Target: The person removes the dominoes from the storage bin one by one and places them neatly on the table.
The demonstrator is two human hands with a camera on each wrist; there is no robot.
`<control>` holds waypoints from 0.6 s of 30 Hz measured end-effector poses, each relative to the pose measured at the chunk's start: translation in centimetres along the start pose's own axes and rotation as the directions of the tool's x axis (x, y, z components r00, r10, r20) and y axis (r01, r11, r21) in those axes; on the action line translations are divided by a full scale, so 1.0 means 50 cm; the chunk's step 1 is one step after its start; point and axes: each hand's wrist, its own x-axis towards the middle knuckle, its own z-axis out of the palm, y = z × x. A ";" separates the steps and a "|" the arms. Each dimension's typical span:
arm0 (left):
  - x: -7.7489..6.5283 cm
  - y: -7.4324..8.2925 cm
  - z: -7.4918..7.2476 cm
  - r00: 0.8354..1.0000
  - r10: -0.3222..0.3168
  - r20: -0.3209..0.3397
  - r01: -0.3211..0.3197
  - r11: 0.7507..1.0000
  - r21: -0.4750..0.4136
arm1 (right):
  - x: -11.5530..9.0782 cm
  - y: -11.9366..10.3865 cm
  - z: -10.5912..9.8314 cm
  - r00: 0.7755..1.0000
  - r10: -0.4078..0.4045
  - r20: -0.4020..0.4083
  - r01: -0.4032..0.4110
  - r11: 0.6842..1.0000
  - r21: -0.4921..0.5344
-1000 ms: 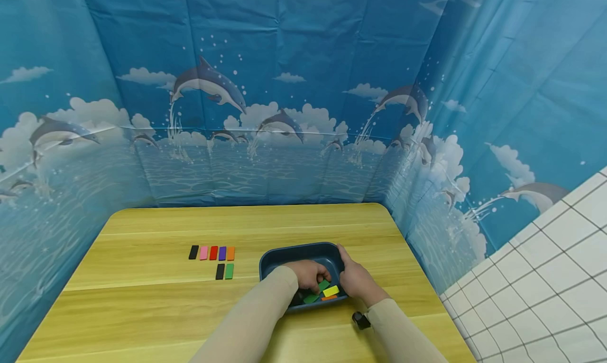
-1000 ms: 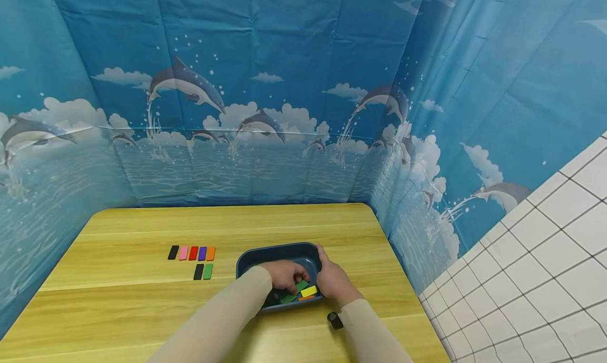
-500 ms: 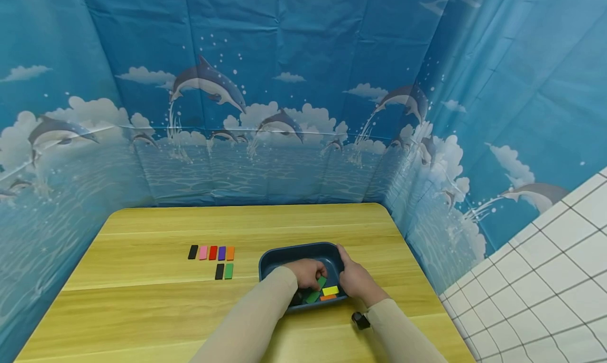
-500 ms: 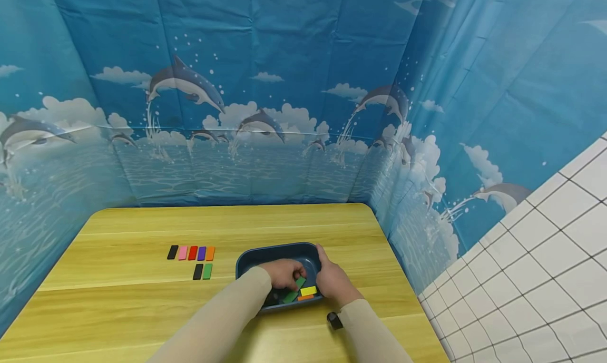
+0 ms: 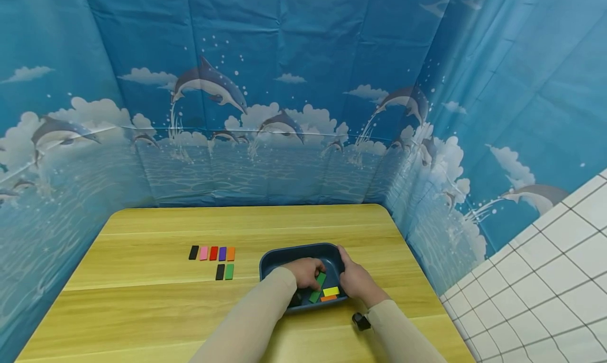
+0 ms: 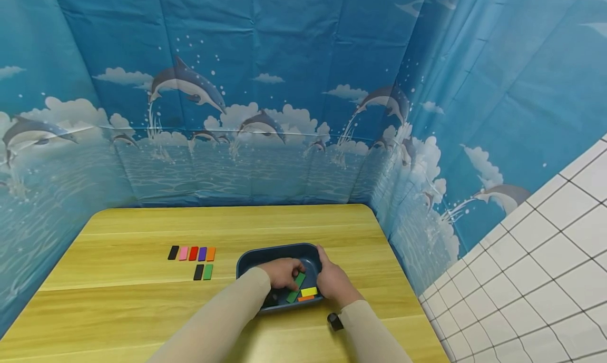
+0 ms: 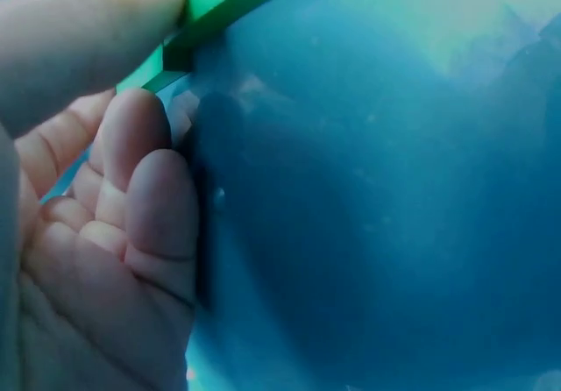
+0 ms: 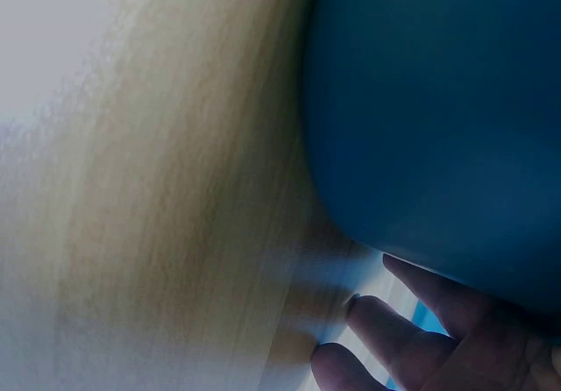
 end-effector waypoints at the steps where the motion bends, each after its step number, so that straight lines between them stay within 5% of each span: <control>1: -0.001 0.001 -0.001 1.000 0.000 -0.002 0.000 1.000 0.003 | 0.000 0.000 0.000 1.000 0.001 0.000 -0.001 1.000 0.002; 18: 0.019 -0.010 0.016 0.994 -0.064 -0.084 0.063 0.998 -0.009 | -0.001 -0.005 -0.001 1.000 0.019 -0.006 -0.019 1.000 -0.003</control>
